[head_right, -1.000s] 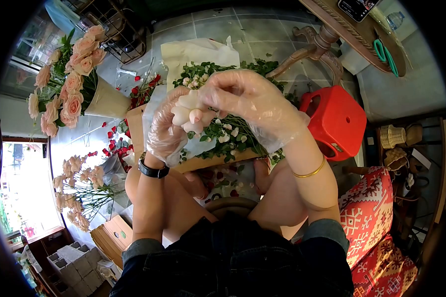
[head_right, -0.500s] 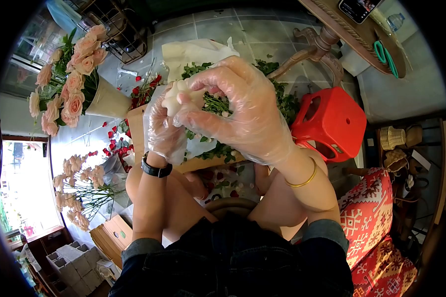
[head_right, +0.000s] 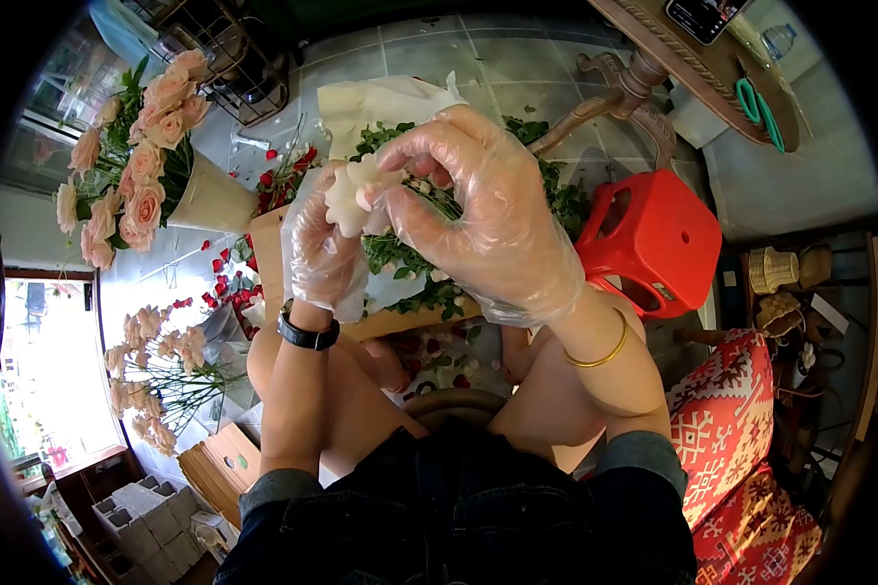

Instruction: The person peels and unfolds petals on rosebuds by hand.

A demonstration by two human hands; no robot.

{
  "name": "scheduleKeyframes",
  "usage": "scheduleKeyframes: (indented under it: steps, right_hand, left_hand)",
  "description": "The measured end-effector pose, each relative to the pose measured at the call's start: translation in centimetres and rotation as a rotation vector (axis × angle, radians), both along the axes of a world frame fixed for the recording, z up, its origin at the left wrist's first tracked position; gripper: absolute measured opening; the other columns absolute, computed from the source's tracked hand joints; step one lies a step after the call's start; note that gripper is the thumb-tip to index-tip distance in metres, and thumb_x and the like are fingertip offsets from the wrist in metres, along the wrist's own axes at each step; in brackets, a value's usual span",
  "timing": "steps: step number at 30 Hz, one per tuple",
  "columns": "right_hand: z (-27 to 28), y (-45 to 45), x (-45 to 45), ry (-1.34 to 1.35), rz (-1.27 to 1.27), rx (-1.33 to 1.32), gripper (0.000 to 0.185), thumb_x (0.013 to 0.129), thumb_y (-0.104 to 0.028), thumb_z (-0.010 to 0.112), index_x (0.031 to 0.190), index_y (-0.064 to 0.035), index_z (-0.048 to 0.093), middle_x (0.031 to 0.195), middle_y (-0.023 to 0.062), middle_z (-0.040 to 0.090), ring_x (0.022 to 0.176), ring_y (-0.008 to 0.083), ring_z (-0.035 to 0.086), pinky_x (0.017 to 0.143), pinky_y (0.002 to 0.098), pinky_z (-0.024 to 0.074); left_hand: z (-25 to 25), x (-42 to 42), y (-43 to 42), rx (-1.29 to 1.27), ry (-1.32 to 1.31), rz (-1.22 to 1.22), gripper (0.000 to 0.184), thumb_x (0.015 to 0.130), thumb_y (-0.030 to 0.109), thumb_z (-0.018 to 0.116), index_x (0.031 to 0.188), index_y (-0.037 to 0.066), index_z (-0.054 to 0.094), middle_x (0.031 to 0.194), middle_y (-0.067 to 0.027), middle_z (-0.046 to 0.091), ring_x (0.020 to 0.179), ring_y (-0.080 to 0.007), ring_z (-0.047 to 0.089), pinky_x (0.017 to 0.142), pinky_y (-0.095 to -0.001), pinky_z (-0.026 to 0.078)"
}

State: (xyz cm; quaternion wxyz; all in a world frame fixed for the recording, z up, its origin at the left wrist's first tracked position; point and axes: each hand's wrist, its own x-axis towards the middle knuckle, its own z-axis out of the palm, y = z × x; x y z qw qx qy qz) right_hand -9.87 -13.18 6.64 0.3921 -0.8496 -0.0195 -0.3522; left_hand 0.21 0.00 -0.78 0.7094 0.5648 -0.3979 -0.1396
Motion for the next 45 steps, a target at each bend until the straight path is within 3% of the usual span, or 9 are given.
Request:
scheduleKeyframes:
  steps: [12, 17, 19, 24, 33, 37, 40, 43, 45]
  right_hand:
    - [-0.4, -0.6, 0.0, 0.017, 0.098, 0.010, 0.014, 0.070, -0.007, 0.068, 0.078, -0.0024, 0.057, 0.073, 0.0048, 0.053, 0.063, 0.0135, 0.050, 0.059, 0.0227, 0.0411]
    - [-0.8, -0.5, 0.0, 0.147, 0.280, 0.609, 0.012, 0.076, -0.009, 0.064, 0.081, -0.0020, 0.056, 0.074, -0.0001, 0.053, 0.067, 0.0064, 0.047, 0.060, 0.0211, 0.0403]
    - [-0.9, -0.6, -0.1, 0.170, 0.260, 0.618, 0.011, 0.077, -0.009, 0.063, 0.082, -0.0020, 0.056, 0.074, -0.0006, 0.053, 0.068, 0.0058, 0.047, 0.061, 0.0209, 0.0405]
    - [-1.0, -0.7, 0.1, 0.190, 0.192, 0.477, 0.010, 0.079, -0.008, 0.061, 0.082, -0.0004, 0.056, 0.075, -0.0002, 0.052, 0.067, 0.0052, 0.047, 0.061, 0.0203, 0.0413]
    - [-1.0, -1.7, 0.0, 0.303, 0.253, 0.405, 0.009, 0.080, -0.007, 0.059, 0.083, 0.0016, 0.057, 0.078, 0.0017, 0.053, 0.067, 0.0058, 0.049, 0.061, 0.0214, 0.0445]
    - [-1.4, -2.1, 0.1, 0.371, 0.390, 0.628, 0.011, 0.081, -0.010, 0.060, 0.085, 0.0002, 0.058, 0.079, 0.0008, 0.055, 0.070, 0.0053, 0.049, 0.063, 0.0207, 0.0434]
    - [-1.4, -2.1, 0.0, 0.435, 0.464, 0.783, 0.015, 0.083, -0.015, 0.060, 0.087, -0.0010, 0.059, 0.081, 0.0002, 0.056, 0.071, 0.0049, 0.049, 0.064, 0.0199, 0.0424]
    - [-1.6, -2.1, -0.1, 0.460, 0.457, 0.891, 0.020, 0.084, -0.021, 0.059, 0.090, -0.0020, 0.060, 0.083, -0.0004, 0.057, 0.070, 0.0044, 0.048, 0.064, 0.0195, 0.0417]
    - [-1.4, -1.9, -0.1, 0.453, 0.423, 0.925, 0.023, 0.085, -0.024, 0.058, 0.092, -0.0024, 0.060, 0.084, -0.0007, 0.057, 0.069, 0.0042, 0.048, 0.063, 0.0194, 0.0414]
  left_hand:
    - [-0.6, 0.1, 0.0, -0.110, -0.002, 0.002, 0.030, 0.075, -0.005, 0.050, 0.105, -0.001, 0.054, 0.108, -0.0119, 0.046, 0.096, -0.0213, 0.049, 0.084, -0.0307, 0.041]
    - [-0.4, 0.0, 0.1, -0.156, 0.069, -0.101, 0.028, 0.077, 0.001, 0.054, 0.105, -0.001, 0.054, 0.109, -0.0115, 0.046, 0.096, -0.0216, 0.050, 0.083, -0.0324, 0.042]
    - [-0.5, 0.2, -0.1, -0.209, 0.062, -0.140, 0.027, 0.078, 0.003, 0.056, 0.105, 0.000, 0.054, 0.109, -0.0115, 0.046, 0.095, -0.0219, 0.050, 0.082, -0.0328, 0.043]
    - [0.2, 0.6, -0.1, -0.021, -0.402, 0.090, 0.029, 0.077, 0.013, 0.060, 0.104, 0.001, 0.055, 0.101, -0.0123, 0.055, 0.088, -0.0210, 0.054, 0.076, -0.0297, 0.045]
    - [0.0, 0.7, 0.0, 0.013, -0.430, 0.135, 0.025, 0.078, 0.015, 0.059, 0.100, 0.004, 0.057, 0.101, -0.0157, 0.056, 0.087, -0.0256, 0.055, 0.073, -0.0320, 0.047]
    - [-0.3, 0.9, 0.0, 0.048, -0.508, 0.163, 0.028, 0.079, 0.019, 0.061, 0.101, 0.003, 0.057, 0.101, -0.0142, 0.056, 0.088, -0.0238, 0.056, 0.076, -0.0312, 0.046]
    - [-1.0, 1.0, 0.0, -0.082, -0.411, 0.084, 0.032, 0.082, 0.024, 0.060, 0.105, 0.003, 0.055, 0.103, -0.0111, 0.056, 0.090, -0.0199, 0.055, 0.079, -0.0297, 0.045]
    - [-1.1, 0.6, 0.2, 0.010, -0.168, 0.003, 0.022, 0.080, 0.004, 0.056, 0.102, 0.001, 0.055, 0.104, -0.0125, 0.054, 0.089, -0.0253, 0.055, 0.077, -0.0336, 0.045]
    - [-1.1, 0.2, 0.0, -0.162, 0.069, -0.073, 0.027, 0.084, 0.017, 0.056, 0.106, 0.001, 0.053, 0.109, -0.0105, 0.052, 0.090, -0.0237, 0.054, 0.077, -0.0338, 0.045]
